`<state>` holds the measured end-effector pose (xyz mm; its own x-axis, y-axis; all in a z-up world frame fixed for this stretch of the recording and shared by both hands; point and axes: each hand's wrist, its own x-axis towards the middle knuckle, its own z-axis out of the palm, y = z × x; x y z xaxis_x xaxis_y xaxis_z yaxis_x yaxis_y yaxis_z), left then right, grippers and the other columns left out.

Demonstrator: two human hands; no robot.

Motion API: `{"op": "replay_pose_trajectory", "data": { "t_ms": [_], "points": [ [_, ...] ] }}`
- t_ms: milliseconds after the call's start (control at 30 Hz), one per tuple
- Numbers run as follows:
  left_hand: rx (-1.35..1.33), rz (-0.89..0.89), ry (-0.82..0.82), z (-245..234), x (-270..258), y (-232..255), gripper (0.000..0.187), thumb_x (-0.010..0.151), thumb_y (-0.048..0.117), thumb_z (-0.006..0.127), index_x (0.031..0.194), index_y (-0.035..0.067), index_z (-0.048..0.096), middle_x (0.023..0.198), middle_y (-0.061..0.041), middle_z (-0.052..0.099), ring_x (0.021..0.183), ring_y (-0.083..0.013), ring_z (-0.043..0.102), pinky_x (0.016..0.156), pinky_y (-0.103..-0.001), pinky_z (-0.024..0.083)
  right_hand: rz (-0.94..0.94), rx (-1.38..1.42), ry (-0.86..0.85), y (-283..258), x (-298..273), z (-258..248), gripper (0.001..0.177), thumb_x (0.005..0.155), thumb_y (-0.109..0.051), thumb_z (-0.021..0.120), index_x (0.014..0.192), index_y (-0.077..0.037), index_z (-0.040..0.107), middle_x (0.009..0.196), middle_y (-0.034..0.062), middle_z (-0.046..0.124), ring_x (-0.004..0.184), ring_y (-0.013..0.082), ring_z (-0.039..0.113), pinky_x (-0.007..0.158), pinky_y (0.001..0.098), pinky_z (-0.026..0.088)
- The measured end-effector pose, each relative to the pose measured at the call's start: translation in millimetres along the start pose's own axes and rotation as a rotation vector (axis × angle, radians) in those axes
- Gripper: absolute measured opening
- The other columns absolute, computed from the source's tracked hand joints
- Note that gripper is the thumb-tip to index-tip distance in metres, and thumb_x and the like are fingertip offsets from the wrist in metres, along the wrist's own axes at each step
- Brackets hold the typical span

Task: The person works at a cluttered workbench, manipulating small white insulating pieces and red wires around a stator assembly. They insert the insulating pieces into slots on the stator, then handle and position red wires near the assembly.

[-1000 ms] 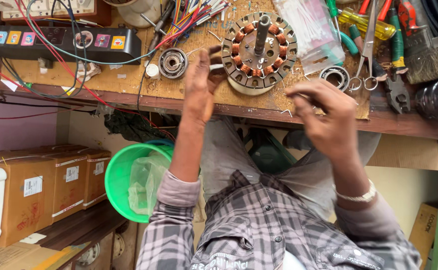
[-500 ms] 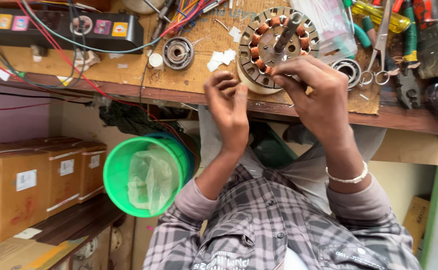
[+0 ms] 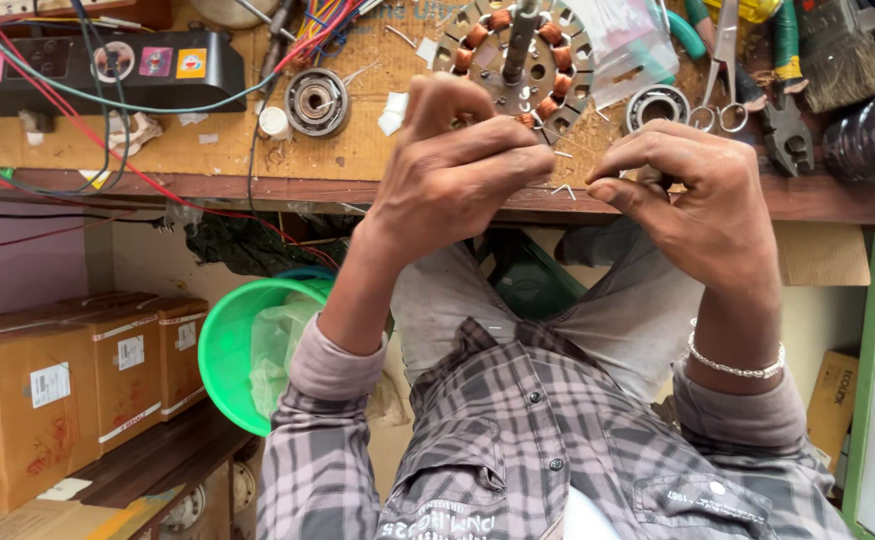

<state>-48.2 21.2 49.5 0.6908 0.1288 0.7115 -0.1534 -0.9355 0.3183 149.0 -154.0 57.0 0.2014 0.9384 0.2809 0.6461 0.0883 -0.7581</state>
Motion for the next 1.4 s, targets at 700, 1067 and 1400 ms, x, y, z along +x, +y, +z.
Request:
{"op": "replay_pose_trajectory", "data": {
  "t_ms": [700,1067,1400],
  "points": [
    [0.104,-0.456,0.082,57,-16,17,0.02,0.093,0.017,0.081,0.111,0.015,0.072,0.119,0.003,0.061,0.113,-0.021,0.052,0.095,-0.038,0.037,0.133,0.949,0.451,35,-6,27,0.025,0.11,-0.016,0.075,0.112,0.008,0.068,0.094,0.0122,0.068,0.081,0.0174,0.066,0.08,0.0274,0.057],
    [-0.136,-0.519,0.131,51,-12,14,0.037,0.09,0.02,0.081,0.123,0.013,0.066,0.123,0.001,0.062,0.117,-0.0242,0.053,0.104,-0.041,0.044,0.04,0.662,0.428,23,10,10,0.022,0.11,-0.012,0.073,0.104,0.009,0.068,0.091,0.0129,0.066,0.083,0.0228,0.074,0.079,0.0335,0.065],
    [0.022,-0.628,0.156,65,-4,24,0.019,0.093,0.017,0.079,0.109,0.016,0.068,0.115,0.005,0.064,0.111,-0.0195,0.054,0.094,-0.039,0.037,-0.032,0.551,0.314,22,0,-1,0.026,0.109,-0.014,0.071,0.1,0.01,0.066,0.087,0.0163,0.065,0.075,0.026,0.073,0.062,0.0323,0.061]
  ]
}}
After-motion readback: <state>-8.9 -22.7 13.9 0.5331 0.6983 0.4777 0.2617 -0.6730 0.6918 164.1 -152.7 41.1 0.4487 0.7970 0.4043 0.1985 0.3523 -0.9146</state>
